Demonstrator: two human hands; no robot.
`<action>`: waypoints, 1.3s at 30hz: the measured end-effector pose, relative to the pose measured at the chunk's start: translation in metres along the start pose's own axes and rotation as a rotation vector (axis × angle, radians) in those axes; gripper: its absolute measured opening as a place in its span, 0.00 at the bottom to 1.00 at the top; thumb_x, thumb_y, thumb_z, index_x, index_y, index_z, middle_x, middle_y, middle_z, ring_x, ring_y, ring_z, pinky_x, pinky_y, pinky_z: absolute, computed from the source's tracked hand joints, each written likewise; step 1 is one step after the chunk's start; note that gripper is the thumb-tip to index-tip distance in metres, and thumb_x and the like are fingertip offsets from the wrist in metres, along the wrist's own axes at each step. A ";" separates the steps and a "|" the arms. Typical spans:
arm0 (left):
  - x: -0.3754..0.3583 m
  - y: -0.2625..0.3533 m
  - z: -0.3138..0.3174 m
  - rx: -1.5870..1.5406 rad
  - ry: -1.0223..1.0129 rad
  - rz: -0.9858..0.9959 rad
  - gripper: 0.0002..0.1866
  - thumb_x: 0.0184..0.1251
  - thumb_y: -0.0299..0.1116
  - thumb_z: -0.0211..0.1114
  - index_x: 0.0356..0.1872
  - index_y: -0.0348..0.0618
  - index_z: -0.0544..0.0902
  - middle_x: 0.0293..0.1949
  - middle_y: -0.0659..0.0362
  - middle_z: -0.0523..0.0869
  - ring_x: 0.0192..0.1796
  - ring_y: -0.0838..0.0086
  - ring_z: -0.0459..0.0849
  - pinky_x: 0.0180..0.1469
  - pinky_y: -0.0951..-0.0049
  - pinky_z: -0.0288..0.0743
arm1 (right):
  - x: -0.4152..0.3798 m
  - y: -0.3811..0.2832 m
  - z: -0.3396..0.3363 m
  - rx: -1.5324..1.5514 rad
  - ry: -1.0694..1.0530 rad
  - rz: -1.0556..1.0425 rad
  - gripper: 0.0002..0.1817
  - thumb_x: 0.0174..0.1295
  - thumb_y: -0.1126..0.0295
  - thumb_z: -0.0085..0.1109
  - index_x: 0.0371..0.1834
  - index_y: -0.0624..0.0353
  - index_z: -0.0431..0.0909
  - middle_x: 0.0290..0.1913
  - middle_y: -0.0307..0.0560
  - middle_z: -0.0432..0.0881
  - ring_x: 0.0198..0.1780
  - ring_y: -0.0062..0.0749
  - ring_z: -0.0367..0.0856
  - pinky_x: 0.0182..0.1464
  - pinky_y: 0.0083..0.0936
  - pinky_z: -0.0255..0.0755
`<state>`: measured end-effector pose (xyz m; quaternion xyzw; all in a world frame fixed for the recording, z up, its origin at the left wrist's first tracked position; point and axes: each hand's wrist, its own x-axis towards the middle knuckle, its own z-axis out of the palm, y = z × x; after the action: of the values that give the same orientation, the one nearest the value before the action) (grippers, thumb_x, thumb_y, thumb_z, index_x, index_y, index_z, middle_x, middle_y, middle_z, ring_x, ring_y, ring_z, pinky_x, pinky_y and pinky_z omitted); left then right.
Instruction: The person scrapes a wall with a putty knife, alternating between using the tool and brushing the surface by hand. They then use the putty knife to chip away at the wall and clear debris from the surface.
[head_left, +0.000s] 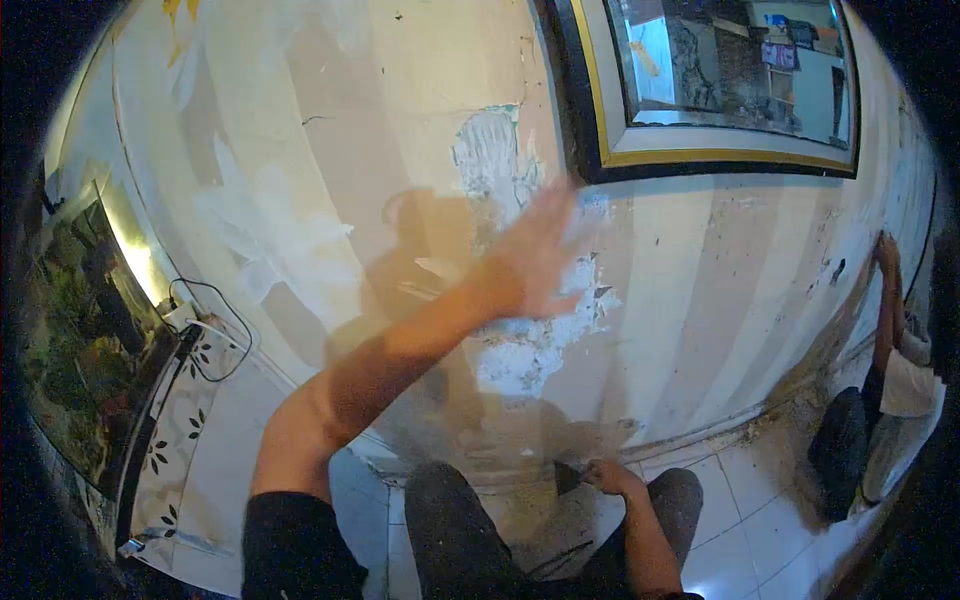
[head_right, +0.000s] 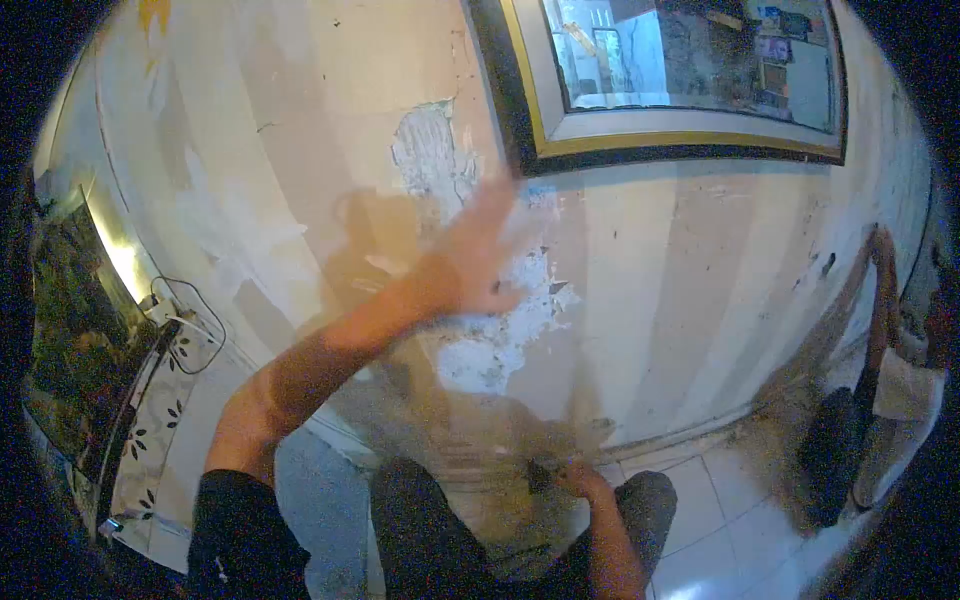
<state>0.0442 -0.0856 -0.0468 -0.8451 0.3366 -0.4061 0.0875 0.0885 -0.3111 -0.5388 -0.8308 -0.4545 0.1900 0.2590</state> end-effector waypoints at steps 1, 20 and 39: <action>-0.005 0.010 -0.001 -0.011 -0.162 0.142 0.38 0.49 0.39 0.63 0.65 0.40 0.63 0.65 0.45 0.64 0.69 0.51 0.58 0.70 0.49 0.50 | -0.010 -0.007 -0.010 -0.007 -0.004 0.009 0.21 0.62 0.58 0.54 0.50 0.63 0.75 0.33 0.56 0.82 0.32 0.44 0.80 0.38 0.37 0.74; 0.005 -0.025 -0.105 0.495 -0.117 0.117 0.27 0.54 0.29 0.55 0.59 0.45 0.71 0.59 0.56 0.73 0.55 0.63 0.78 0.52 0.69 0.77 | 0.005 -0.338 -0.276 1.055 0.885 -0.483 0.13 0.67 0.68 0.50 0.52 0.59 0.74 0.22 0.34 0.71 0.15 0.12 0.63 0.15 0.14 0.57; -0.001 -0.041 -0.101 0.397 -0.096 0.032 0.25 0.55 0.27 0.54 0.58 0.43 0.72 0.57 0.55 0.76 0.57 0.63 0.77 0.54 0.70 0.76 | 0.010 -0.356 -0.281 0.965 0.955 -0.440 0.12 0.68 0.68 0.49 0.51 0.60 0.74 0.18 0.31 0.69 0.15 0.11 0.62 0.16 0.13 0.56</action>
<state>-0.0106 -0.0414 0.0362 -0.8241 0.2586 -0.4224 0.2749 0.0143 -0.2135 -0.1019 -0.5050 -0.3134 -0.0713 0.8010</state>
